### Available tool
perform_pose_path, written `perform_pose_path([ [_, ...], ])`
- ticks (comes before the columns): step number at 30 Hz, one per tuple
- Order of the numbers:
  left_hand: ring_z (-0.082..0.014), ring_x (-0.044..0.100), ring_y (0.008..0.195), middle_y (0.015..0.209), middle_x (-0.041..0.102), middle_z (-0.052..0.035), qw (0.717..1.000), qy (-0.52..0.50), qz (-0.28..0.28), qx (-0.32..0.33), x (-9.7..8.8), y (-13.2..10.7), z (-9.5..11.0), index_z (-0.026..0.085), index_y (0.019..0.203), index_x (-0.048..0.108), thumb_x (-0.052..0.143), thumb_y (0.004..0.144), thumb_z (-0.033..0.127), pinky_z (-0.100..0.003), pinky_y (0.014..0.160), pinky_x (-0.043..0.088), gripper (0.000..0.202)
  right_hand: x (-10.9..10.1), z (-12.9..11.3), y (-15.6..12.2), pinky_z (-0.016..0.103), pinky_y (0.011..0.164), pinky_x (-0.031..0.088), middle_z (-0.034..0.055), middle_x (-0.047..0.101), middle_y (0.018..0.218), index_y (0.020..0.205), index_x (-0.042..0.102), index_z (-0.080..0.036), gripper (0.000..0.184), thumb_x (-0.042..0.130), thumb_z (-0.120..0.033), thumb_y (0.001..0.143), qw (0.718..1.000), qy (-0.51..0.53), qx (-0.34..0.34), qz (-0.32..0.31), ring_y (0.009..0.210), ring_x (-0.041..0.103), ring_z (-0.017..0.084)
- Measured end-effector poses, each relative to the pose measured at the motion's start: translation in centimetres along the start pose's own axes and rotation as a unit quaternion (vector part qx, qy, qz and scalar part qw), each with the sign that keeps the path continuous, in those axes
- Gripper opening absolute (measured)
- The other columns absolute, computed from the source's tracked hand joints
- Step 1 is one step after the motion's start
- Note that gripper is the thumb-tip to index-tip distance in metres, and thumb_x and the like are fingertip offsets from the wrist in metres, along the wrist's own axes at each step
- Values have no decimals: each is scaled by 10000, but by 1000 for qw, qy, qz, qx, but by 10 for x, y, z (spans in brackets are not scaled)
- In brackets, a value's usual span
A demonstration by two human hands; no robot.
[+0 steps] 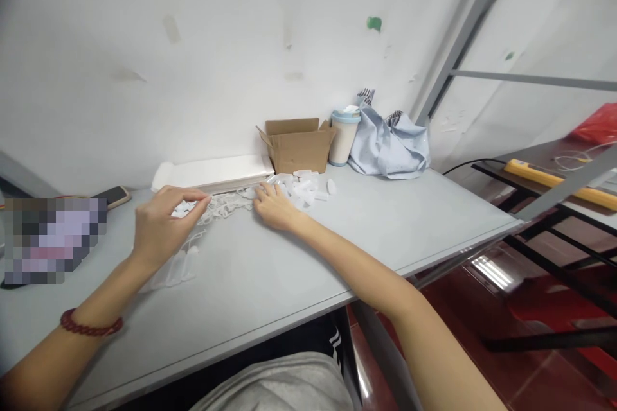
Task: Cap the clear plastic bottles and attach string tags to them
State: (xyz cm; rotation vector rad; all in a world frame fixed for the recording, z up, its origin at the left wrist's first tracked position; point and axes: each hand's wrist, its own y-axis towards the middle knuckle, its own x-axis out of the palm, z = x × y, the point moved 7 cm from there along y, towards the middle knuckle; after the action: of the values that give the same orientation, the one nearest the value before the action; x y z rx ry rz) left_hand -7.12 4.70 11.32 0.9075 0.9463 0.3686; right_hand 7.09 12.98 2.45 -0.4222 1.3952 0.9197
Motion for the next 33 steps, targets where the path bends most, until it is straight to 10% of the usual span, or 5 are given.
perform_pose_path([
  [12, -205, 613, 732, 709, 688, -10, 1000, -2, 6, -30, -2, 1, -6, 235, 703, 626, 585, 826, 289, -329, 666, 469, 140, -36, -3, -13, 445, 942, 441, 227, 524, 1269, 952, 636, -77, 267, 374, -47, 912, 989, 98, -7, 112, 1140, 509, 268],
  [19, -178, 621, 707, 753, 705, -4, 996, -40, 7, -82, 0, -2, -5, 220, 787, 679, 634, 786, 304, -309, 670, 493, 96, -68, -7, -33, 326, 787, 517, 80, 632, 956, 812, 544, -193, 106, 538, -233, 910, 901, 334, 14, 278, 863, 611, 166],
  [26, -163, 662, 662, 811, 743, -4, 949, -204, -17, -239, 9, -10, -7, 225, 821, 730, 701, 737, 346, -286, 635, 557, 151, -65, -13, -36, 290, 684, 537, 29, 617, 868, 869, 510, -196, 206, 651, -343, 841, 814, 516, 87, 252, 716, 617, 126],
  [33, -186, 683, 806, 889, 742, -16, 957, -220, -23, -187, 9, -8, 6, 230, 827, 732, 685, 768, 344, -303, 737, 583, 137, -53, -12, -34, 345, 738, 562, 45, 631, 887, 1031, 489, -200, 317, 668, -360, 824, 782, 567, 109, 235, 806, 663, 163],
])
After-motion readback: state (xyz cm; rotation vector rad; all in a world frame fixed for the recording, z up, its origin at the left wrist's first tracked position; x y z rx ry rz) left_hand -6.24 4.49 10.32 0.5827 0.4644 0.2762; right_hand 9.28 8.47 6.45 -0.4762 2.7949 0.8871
